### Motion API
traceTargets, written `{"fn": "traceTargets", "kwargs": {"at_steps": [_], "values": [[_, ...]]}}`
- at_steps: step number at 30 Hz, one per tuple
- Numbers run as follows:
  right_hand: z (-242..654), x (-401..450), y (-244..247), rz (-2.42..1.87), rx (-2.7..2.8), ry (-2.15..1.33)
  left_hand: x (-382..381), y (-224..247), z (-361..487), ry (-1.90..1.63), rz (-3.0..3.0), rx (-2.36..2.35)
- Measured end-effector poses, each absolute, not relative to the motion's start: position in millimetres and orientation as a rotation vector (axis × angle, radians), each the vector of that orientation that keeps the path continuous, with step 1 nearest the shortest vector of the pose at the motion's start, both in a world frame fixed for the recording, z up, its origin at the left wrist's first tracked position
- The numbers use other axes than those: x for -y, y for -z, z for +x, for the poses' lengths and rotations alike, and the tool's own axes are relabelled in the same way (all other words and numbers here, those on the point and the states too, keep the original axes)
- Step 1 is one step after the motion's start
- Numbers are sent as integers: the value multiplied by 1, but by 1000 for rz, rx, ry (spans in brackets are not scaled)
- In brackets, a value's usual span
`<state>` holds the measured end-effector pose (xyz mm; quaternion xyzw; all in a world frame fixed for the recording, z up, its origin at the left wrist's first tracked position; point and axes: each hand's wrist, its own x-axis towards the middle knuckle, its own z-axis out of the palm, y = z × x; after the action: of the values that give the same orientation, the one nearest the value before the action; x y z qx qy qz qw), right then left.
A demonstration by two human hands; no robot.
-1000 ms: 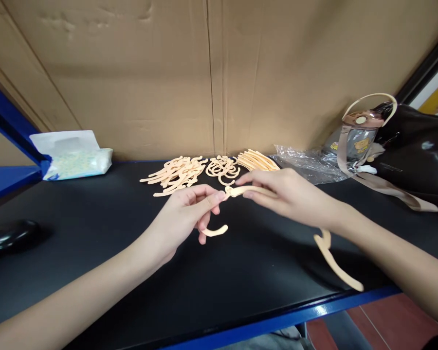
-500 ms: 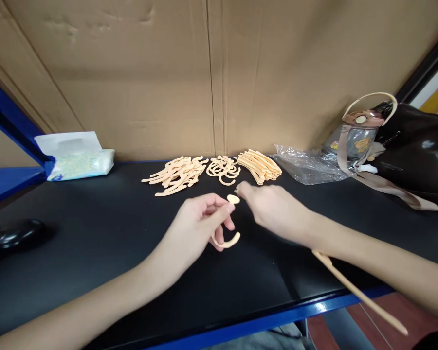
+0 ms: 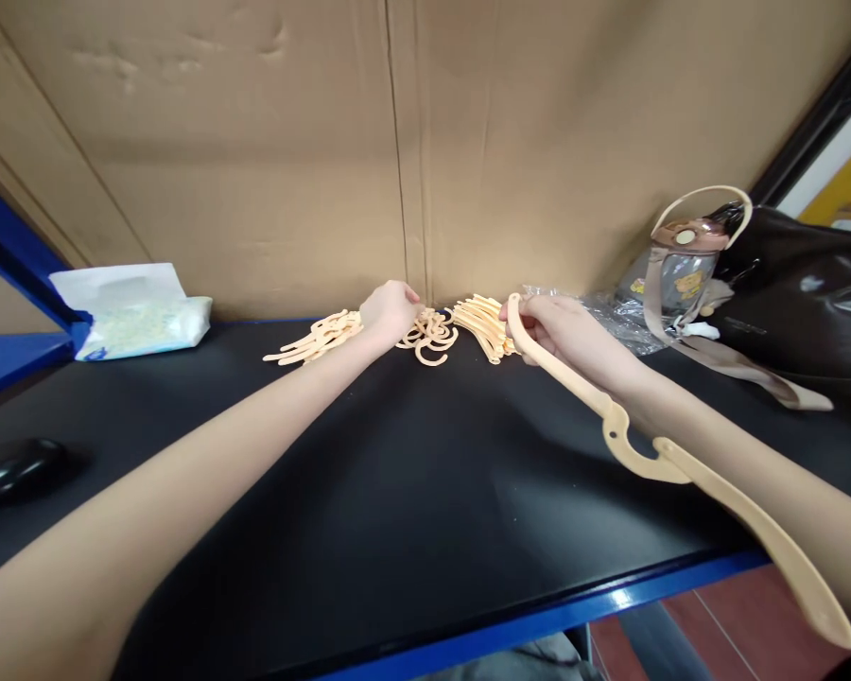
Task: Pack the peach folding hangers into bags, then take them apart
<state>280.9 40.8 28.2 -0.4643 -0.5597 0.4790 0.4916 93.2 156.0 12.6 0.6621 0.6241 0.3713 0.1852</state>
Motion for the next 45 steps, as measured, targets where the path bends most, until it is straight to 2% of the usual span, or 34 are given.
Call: {"fn": "traceTargets", "kwargs": {"at_steps": [4,8,11,14,17,21,25,30,38,45], "values": [[287,-47,-25,-1038,1327,-1190,-144,-7,90,-1088,1947,-1700],[289,-49,-24,-969,1273,-1195,-97,-14,83,-1026,1910,-1420],[288,-50,-23,-992,1226,-1037,-52,-19,73,-766,1377,-1039],[286,-48,-21,-1038,1299,-861,-17,-20,61,-786,1090,-969],[282,-41,-18,-1154,1676,-495,2,-16,55,-920,1089,-1016],[270,-24,-9,-1041,2326,381,10,-9,59,-818,1228,-1034],[260,-10,-1,-671,2599,699,14,-7,64,-669,1348,-1086],[257,0,-3,-667,2707,674,17,-7,62,-626,1373,-1108],[247,-2,-2,-1074,2810,426,17,4,72,-779,1400,-1127],[241,-21,-12,-1216,2650,80,4,1,76,-813,1902,-1423]]}}
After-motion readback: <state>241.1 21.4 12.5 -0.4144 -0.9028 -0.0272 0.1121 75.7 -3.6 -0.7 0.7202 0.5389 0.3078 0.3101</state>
